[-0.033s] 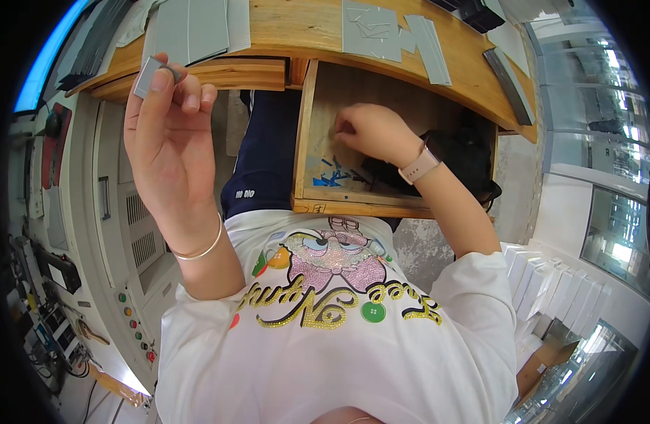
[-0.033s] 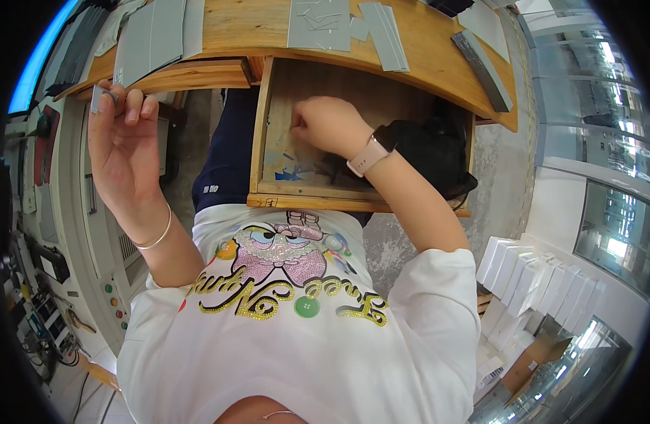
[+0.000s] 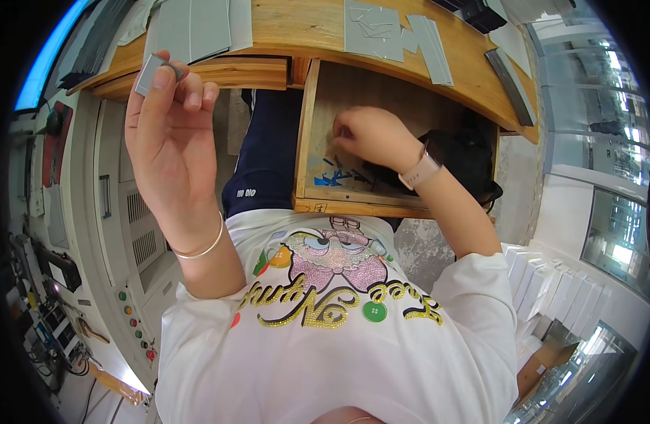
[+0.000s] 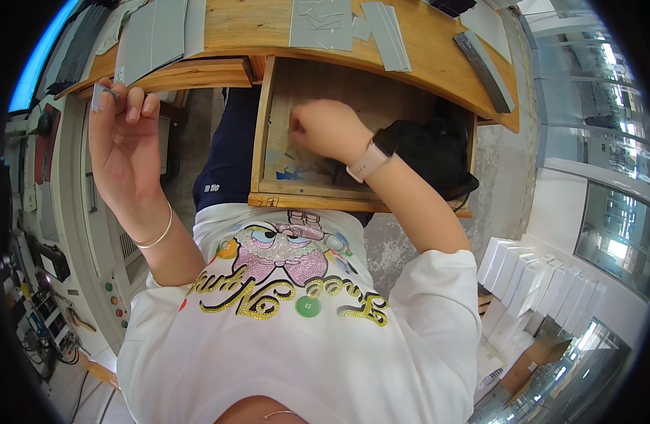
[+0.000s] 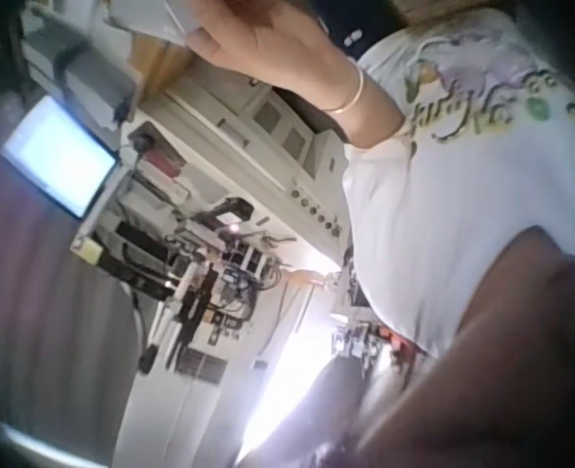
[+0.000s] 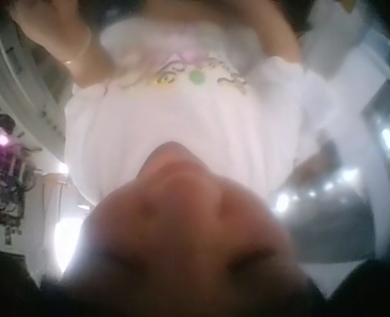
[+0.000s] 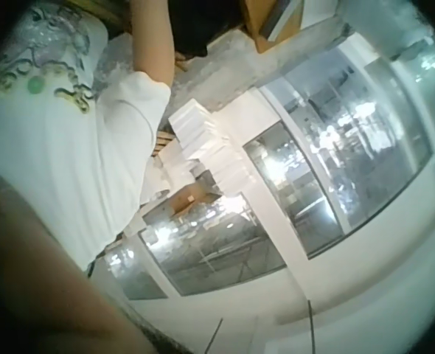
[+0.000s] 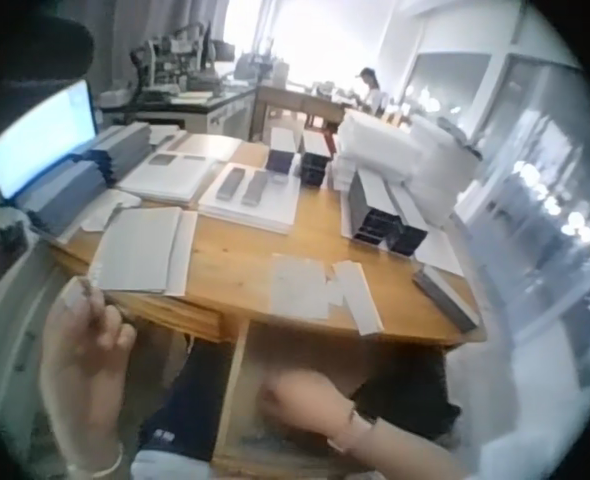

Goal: Assembling small grey rectangular parts on a wooden workbench.

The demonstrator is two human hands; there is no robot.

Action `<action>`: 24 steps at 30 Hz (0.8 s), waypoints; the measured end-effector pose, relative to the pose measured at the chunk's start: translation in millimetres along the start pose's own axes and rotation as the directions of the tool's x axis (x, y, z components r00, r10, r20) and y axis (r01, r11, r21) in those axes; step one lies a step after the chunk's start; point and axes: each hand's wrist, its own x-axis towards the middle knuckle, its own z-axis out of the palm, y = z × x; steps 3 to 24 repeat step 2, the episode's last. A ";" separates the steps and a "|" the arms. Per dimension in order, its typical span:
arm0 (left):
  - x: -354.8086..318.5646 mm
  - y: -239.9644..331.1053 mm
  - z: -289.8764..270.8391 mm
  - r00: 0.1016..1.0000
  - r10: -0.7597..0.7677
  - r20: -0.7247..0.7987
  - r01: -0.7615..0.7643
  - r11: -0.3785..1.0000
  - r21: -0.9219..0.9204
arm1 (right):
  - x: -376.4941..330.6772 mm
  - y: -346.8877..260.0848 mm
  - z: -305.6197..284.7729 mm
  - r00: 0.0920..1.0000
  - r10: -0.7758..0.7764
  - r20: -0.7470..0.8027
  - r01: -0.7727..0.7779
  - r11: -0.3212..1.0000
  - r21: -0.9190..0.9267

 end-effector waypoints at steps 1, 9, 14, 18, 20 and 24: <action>-0.2 0.2 0.7 1.000 -0.001 -0.001 0.001 1.000 0.003 | -4.9 -8.2 -1.7 1.000 -0.024 -0.009 0.024 0.999 0.036; 0.0 1.1 0.9 1.000 -0.001 -0.001 0.001 1.000 0.006 | -12.5 -21.4 -7.7 0.999 -0.048 -0.018 0.049 0.996 0.072; 0.0 1.1 0.9 1.000 -0.001 -0.001 0.001 1.000 0.006 | -12.5 -21.4 -7.7 0.999 -0.048 -0.018 0.049 0.996 0.072; 0.0 1.1 0.9 1.000 -0.001 -0.001 0.001 1.000 0.006 | -12.5 -21.4 -7.7 0.999 -0.048 -0.018 0.049 0.996 0.072; 0.0 1.1 0.9 1.000 -0.001 -0.001 0.001 1.000 0.006 | -12.5 -21.4 -7.7 0.999 -0.048 -0.018 0.049 0.996 0.072; 0.0 1.1 0.9 1.000 -0.001 -0.001 0.001 1.000 0.006 | -12.5 -21.4 -7.7 0.999 -0.048 -0.018 0.049 0.996 0.072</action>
